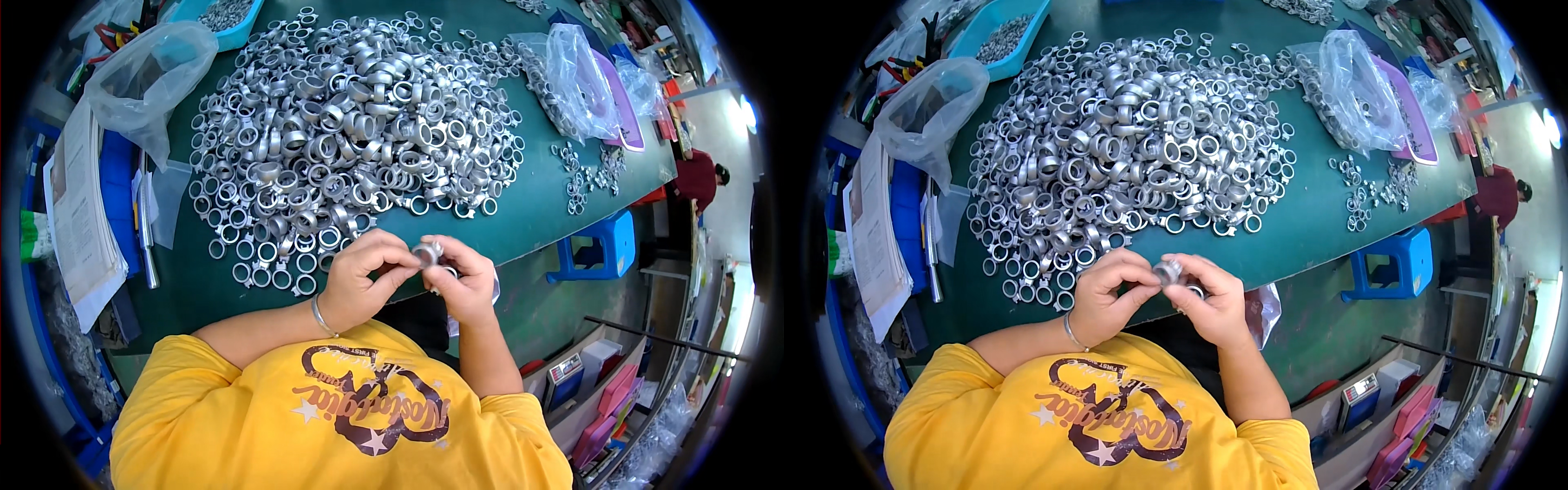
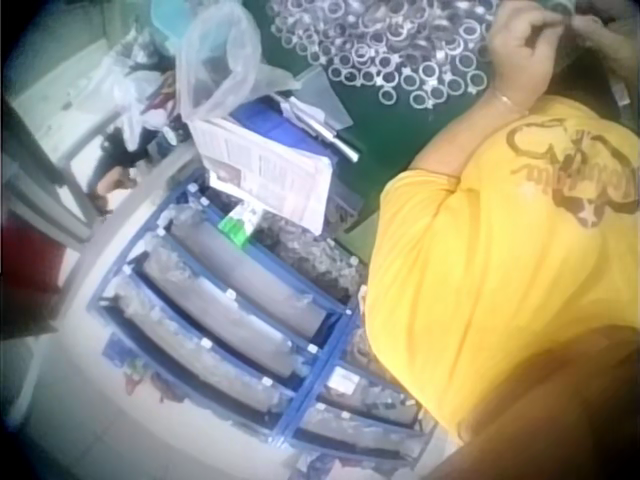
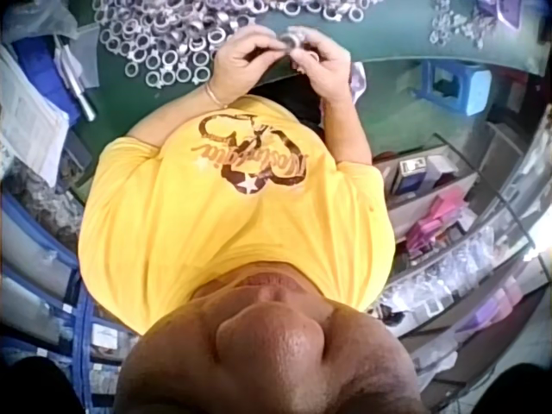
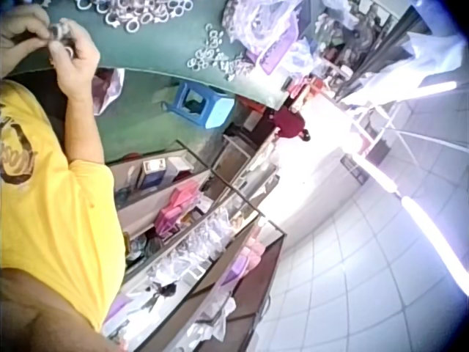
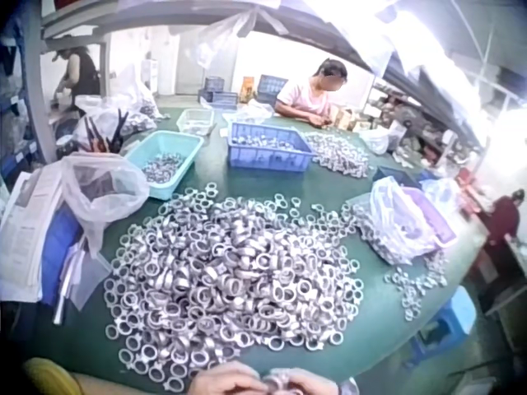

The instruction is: The person picks up metal rings from a pile, handles them individually to see different sides, and places them into a plastic bag or moves them to a different pile on the table.

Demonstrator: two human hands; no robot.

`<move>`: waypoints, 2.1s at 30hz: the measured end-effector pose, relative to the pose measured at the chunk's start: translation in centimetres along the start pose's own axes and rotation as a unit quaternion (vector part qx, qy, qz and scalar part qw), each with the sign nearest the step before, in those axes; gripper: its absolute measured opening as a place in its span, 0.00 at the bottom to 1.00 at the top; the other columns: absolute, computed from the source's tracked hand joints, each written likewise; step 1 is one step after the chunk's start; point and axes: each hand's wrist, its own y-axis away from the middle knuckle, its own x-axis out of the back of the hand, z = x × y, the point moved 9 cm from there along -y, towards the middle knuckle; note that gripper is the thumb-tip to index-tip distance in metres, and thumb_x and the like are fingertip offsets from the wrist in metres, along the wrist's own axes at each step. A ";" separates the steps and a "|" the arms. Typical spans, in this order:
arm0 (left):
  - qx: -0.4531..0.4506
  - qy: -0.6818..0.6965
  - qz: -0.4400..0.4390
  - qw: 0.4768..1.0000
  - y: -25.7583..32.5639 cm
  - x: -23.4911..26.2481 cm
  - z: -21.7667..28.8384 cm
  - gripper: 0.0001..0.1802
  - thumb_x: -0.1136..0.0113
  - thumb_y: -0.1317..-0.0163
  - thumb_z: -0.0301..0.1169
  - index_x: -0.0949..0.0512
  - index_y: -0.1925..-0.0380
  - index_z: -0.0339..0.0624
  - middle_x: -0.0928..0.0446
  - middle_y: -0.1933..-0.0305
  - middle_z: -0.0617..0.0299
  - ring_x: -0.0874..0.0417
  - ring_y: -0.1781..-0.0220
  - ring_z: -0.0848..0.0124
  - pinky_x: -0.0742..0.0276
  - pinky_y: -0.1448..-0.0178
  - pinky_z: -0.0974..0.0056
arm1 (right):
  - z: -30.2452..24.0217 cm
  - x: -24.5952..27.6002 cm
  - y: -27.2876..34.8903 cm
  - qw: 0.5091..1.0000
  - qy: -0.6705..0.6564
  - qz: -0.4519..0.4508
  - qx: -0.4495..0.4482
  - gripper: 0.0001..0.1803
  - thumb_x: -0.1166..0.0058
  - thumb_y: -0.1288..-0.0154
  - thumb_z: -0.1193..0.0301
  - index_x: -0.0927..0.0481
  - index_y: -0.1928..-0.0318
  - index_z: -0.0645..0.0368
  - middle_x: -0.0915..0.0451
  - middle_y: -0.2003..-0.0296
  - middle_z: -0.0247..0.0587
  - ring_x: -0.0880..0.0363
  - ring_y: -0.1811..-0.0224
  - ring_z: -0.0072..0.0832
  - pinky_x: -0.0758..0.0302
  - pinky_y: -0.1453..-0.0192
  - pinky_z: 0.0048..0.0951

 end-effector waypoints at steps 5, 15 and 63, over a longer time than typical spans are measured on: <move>0.020 0.043 0.007 0.999 0.3 0.1 -0.9 0.08 0.39 0.47 0.19 0.23 0.65 0.36 0.27 0.64 0.60 0.25 0.66 0.76 0.30 0.65 0.75 | 1.4 0.2 0.5 0.995 -0.086 -0.017 -0.045 0.13 0.46 0.41 0.81 0.23 0.54 0.68 0.21 0.66 0.39 0.28 0.75 0.16 0.31 0.72 0.15; 0.051 0.085 0.005 0.995 0.4 -0.1 -1.6 0.04 0.45 0.40 0.21 0.25 0.65 0.34 0.29 0.63 0.60 0.27 0.69 0.78 0.30 0.66 0.76 | 2.3 0.7 -0.6 0.934 -0.349 -0.014 -0.077 0.14 0.52 0.44 0.79 0.26 0.56 0.67 0.22 0.66 0.56 0.29 0.82 0.24 0.40 0.87 0.17; 0.024 0.122 0.010 0.992 0.2 -0.1 -1.4 0.13 0.41 0.48 0.13 0.28 0.63 0.36 0.29 0.60 0.57 0.24 0.59 0.72 0.25 0.56 0.72 | 1.8 0.9 0.2 0.986 -0.084 0.084 -0.116 0.09 0.51 0.41 0.81 0.21 0.60 0.68 0.20 0.70 0.39 0.27 0.79 0.17 0.36 0.80 0.14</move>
